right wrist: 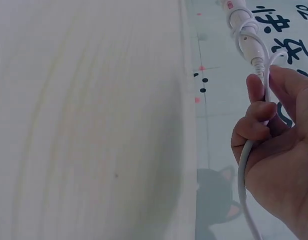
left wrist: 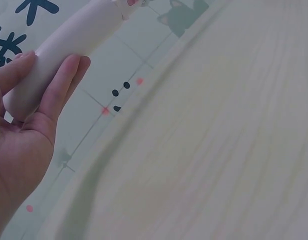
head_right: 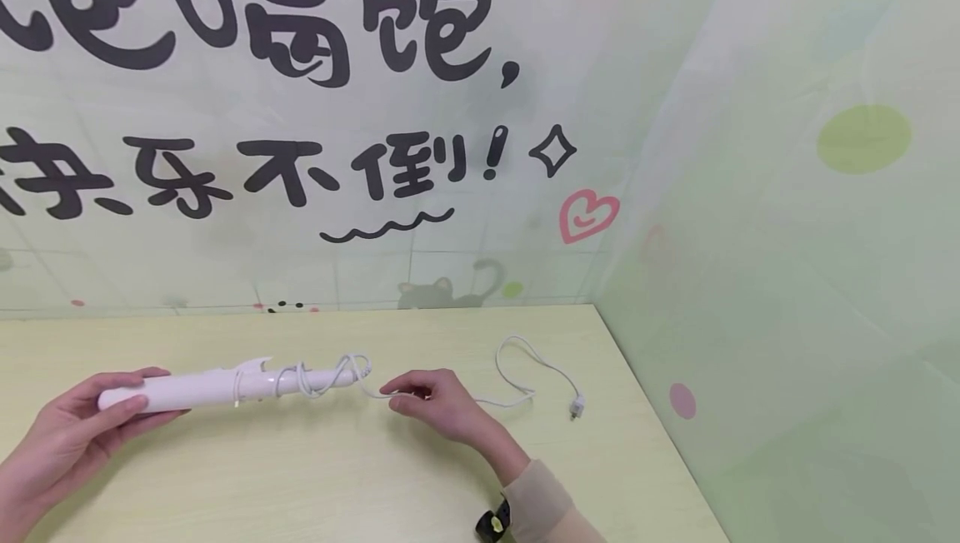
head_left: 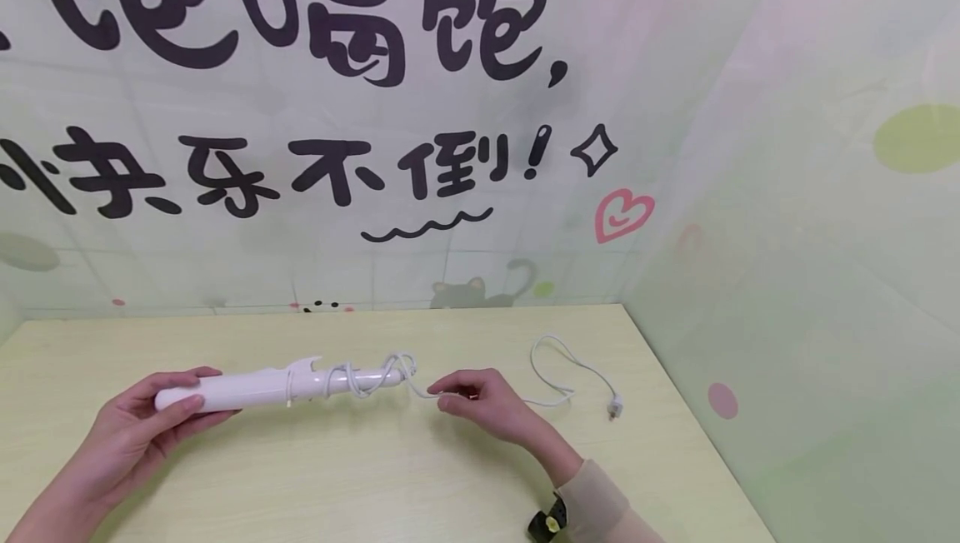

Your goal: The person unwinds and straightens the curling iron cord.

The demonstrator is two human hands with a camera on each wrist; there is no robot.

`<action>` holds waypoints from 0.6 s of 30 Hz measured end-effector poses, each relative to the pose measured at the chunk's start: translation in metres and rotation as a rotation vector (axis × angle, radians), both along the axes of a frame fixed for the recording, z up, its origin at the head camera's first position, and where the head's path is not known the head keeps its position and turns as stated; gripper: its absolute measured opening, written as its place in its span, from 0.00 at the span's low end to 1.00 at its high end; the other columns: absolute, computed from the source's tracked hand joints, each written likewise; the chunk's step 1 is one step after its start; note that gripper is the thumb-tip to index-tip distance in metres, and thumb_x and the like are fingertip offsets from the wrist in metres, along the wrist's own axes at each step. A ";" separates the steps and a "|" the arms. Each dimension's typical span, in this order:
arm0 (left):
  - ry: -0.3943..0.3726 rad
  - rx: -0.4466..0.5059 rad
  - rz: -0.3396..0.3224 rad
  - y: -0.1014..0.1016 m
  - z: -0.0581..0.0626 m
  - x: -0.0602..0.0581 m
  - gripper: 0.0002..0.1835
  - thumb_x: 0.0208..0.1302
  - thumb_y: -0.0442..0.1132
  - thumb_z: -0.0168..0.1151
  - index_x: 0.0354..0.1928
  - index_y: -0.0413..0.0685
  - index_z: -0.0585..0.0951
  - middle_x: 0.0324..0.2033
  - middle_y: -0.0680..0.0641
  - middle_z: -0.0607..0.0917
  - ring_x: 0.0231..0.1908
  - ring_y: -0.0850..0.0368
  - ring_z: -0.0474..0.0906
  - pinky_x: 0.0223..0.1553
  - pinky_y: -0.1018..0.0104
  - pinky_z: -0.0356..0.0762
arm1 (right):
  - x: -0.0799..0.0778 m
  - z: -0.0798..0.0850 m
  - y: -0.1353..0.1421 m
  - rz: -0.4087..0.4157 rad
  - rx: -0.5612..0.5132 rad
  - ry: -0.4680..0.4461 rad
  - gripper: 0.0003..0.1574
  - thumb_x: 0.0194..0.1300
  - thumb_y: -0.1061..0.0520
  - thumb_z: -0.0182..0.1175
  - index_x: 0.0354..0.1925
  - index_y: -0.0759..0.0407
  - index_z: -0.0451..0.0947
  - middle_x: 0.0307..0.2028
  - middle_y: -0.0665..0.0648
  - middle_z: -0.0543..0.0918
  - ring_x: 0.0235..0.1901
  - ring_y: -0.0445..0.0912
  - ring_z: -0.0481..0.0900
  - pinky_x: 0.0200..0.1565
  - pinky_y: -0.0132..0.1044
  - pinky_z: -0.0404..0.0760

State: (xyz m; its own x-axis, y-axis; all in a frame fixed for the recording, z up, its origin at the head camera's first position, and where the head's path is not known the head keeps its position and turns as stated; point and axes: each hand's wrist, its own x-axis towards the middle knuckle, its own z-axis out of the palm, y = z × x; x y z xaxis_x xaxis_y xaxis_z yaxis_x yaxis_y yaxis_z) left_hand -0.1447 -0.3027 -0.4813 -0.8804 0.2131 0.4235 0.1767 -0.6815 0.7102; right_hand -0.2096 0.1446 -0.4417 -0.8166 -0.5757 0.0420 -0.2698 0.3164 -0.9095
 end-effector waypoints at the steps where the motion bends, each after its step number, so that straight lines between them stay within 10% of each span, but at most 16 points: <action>1: -0.003 0.001 0.001 0.000 0.000 0.000 0.27 0.69 0.08 0.33 0.57 0.25 0.79 0.59 0.36 0.82 0.57 0.45 0.82 0.55 0.41 0.80 | 0.000 0.001 0.002 -0.006 0.000 -0.001 0.12 0.72 0.59 0.66 0.52 0.58 0.87 0.48 0.60 0.88 0.41 0.38 0.82 0.43 0.26 0.86; 18: 0.000 0.010 -0.050 -0.005 -0.003 0.004 0.27 0.69 0.08 0.32 0.58 0.25 0.77 0.60 0.36 0.81 0.58 0.44 0.81 0.57 0.43 0.80 | -0.013 0.014 0.026 -0.146 -0.076 0.140 0.08 0.67 0.65 0.69 0.44 0.68 0.88 0.40 0.60 0.89 0.37 0.37 0.83 0.41 0.28 0.88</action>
State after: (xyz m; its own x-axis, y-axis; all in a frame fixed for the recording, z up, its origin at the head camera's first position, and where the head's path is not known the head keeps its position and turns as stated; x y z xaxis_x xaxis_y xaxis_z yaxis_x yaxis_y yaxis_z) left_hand -0.1405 -0.3080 -0.4841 -0.8689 0.2524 0.4258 0.1424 -0.6964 0.7033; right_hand -0.2224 0.1704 -0.4282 -0.8742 -0.4424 0.2001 -0.3519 0.2934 -0.8889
